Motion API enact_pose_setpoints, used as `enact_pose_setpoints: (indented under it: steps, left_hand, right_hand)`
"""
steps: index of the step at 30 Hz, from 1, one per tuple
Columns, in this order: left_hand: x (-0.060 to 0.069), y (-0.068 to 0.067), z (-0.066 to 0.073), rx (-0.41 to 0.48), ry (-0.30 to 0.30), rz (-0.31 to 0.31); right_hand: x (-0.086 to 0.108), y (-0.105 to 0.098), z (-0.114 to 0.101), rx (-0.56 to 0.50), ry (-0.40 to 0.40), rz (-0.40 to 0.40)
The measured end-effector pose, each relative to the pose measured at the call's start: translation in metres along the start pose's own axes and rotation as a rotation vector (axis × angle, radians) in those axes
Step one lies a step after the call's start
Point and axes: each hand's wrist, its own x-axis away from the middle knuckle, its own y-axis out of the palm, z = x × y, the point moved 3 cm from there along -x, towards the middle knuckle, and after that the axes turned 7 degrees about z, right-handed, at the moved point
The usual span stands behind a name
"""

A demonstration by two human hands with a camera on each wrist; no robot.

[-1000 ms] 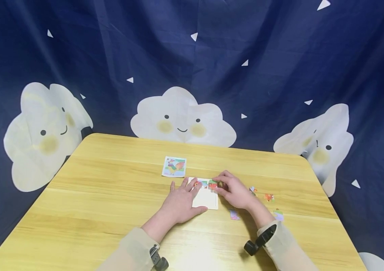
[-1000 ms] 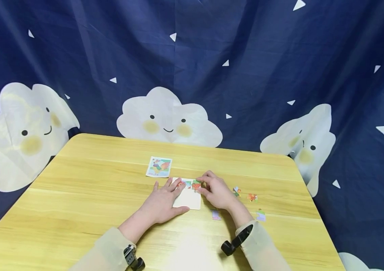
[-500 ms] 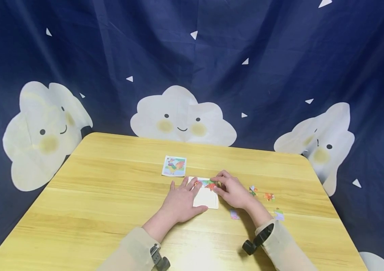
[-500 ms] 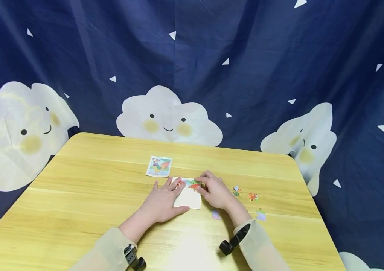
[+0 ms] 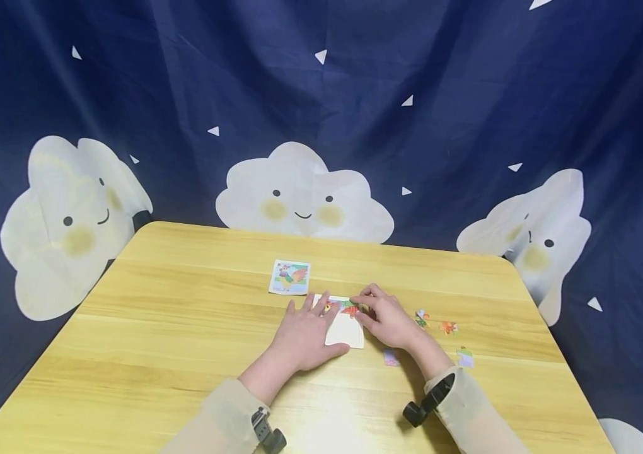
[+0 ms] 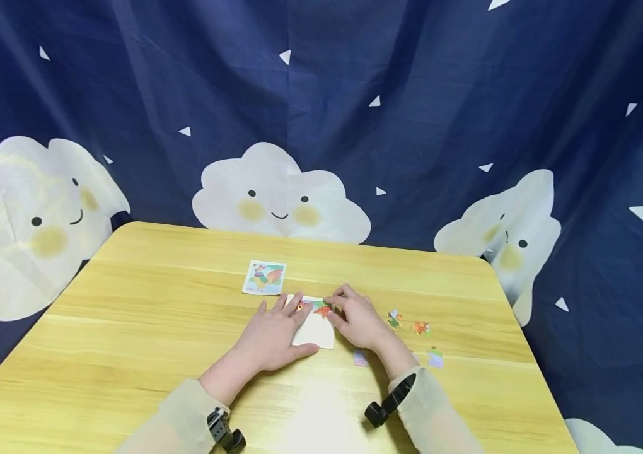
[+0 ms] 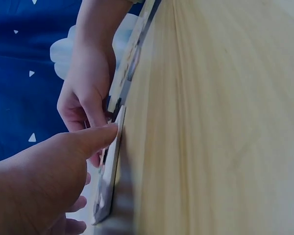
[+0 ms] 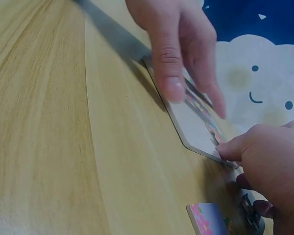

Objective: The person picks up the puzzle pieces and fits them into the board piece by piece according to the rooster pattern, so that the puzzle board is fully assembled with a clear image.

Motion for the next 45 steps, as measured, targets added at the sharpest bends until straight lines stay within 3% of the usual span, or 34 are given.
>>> enact_pose_setpoints:
  steps: [8,39,45]
  left_hand:
    - [-0.008,0.004,0.010,0.021,-0.007,-0.013]
    - [-0.013,0.009,0.009,0.011,-0.020,-0.006]
    - [-0.013,0.009,0.009,0.011,-0.016,-0.003]
  right_hand:
    - [0.001,0.002,0.003,-0.033,-0.008,0.020]
    - [0.000,0.003,0.005,-0.084,0.019,0.052]
    - [-0.002,0.002,0.006,-0.137,0.048,0.040]
